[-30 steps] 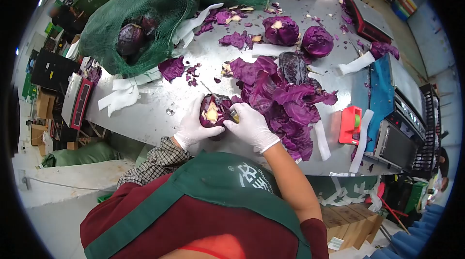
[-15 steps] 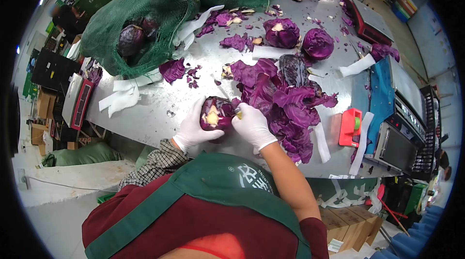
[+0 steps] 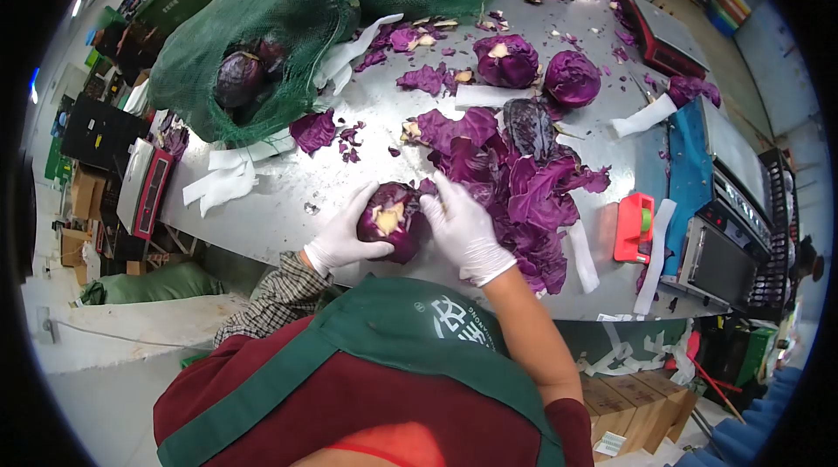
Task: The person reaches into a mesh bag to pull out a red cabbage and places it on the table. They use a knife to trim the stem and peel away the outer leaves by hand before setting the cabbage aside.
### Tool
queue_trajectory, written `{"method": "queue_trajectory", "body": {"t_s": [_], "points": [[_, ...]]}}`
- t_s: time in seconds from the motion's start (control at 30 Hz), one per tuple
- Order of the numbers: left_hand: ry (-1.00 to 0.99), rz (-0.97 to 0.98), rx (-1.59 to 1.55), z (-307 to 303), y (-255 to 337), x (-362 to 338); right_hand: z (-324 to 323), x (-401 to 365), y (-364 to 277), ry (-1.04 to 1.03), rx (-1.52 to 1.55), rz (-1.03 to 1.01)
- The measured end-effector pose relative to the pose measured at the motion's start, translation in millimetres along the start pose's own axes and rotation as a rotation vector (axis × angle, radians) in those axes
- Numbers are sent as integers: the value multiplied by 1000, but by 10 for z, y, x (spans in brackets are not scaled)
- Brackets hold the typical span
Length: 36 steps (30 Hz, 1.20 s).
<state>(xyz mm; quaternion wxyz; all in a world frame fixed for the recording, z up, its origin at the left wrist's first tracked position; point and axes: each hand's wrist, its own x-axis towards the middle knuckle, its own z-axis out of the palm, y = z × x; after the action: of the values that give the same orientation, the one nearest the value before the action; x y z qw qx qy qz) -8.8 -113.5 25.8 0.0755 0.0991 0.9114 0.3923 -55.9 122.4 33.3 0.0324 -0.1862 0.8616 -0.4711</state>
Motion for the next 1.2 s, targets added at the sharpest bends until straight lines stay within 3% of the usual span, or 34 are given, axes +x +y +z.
{"method": "queue_trajectory", "body": {"t_s": [0.03,0.23,0.67,0.8,0.87,0.97,1.0,1.03,1.13,1.2], "points": [[40,51,122,63,13,-11,73,-67,2,-45,-14,19],[141,-63,100,192,119,25,201,-303,-140,-153,-160,24],[191,-71,187,282,171,88,331,-131,-189,-124,-505,-7],[210,-101,165,309,189,83,260,43,-126,-119,-404,-17],[205,-71,169,307,162,46,149,243,14,-81,-363,119],[247,185,179,286,-4,-171,39,343,581,-34,-183,295],[235,226,105,270,-126,-264,-61,318,423,-77,38,465],[215,198,6,270,-282,-365,-50,247,348,-26,166,499],[125,50,-324,206,-441,-446,-4,127,272,-17,222,460],[221,117,-13,75,-273,-446,-59,97,70,-10,183,342]]}}
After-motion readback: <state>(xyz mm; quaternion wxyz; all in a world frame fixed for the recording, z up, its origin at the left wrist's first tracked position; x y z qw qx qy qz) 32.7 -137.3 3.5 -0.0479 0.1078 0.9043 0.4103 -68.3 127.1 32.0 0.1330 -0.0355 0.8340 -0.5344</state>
